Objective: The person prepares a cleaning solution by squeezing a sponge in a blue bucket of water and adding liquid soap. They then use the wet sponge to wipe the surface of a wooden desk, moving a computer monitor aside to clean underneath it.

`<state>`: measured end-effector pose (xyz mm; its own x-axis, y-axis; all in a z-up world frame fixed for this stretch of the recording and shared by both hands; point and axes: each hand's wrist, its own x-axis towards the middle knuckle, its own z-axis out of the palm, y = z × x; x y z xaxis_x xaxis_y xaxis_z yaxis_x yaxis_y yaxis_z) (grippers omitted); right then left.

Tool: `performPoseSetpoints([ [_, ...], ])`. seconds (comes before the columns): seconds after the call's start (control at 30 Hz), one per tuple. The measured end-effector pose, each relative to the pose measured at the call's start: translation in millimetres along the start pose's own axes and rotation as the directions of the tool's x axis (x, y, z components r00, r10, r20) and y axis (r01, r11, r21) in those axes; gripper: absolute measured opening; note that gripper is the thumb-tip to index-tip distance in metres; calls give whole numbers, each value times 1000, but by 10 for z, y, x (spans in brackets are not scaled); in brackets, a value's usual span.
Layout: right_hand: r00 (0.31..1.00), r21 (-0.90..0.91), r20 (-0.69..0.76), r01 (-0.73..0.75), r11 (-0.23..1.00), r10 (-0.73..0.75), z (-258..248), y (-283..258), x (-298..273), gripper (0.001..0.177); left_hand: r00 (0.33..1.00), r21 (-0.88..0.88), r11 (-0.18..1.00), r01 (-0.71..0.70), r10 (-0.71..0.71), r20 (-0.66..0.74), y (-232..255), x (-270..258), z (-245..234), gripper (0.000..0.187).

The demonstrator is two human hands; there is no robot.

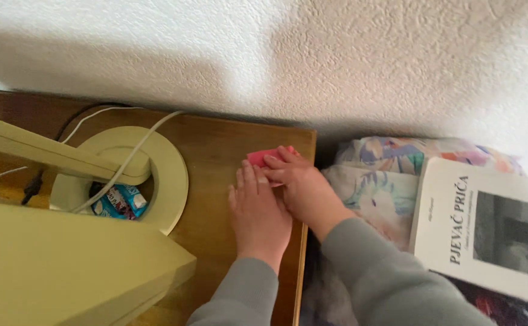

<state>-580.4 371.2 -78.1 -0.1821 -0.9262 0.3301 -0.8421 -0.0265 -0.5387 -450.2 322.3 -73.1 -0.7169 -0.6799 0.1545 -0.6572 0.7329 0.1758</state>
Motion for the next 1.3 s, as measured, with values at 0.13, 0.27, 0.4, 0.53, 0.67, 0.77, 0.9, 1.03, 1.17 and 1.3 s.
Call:
performPoseSetpoints([
  [0.13,999,-39,-18,28,999,-29,295,-23,215,35,993,-83,991,107,-110,-45,-186,-21,-18,70],
  [0.27,982,123,32,179,976,-184,181,-398,291,18,970,-104,966,236,-227,89,-311,-241,-109,71],
  [0.4,978,199,170,87,976,-122,-50,-503,173,31,987,-62,985,159,-157,39,-311,-452,-146,66],
  [0.53,962,186,211,136,973,-175,-138,-329,222,28,994,-47,996,72,-76,-81,-245,-315,-109,64],
  [0.67,972,257,154,132,957,-176,-290,-208,502,15,993,-207,974,91,-104,-50,-222,43,26,61],
  [0.77,976,254,137,130,958,-169,-232,-70,697,15,984,-219,959,178,-178,20,-203,322,11,64],
  [0.9,976,195,189,67,978,-105,-139,-21,942,16,974,-252,946,205,-224,-47,-297,550,94,59],
  [1.03,970,190,143,168,967,-197,91,102,1200,19,934,-316,907,277,-331,-133,-435,727,90,58],
  [1.17,946,105,229,209,972,-228,177,15,1271,35,921,-325,892,314,-369,-124,-570,656,84,64],
  [1.3,865,238,230,395,887,-446,26,3,1211,46,941,-274,937,217,-275,-195,-609,401,-30,60],
])
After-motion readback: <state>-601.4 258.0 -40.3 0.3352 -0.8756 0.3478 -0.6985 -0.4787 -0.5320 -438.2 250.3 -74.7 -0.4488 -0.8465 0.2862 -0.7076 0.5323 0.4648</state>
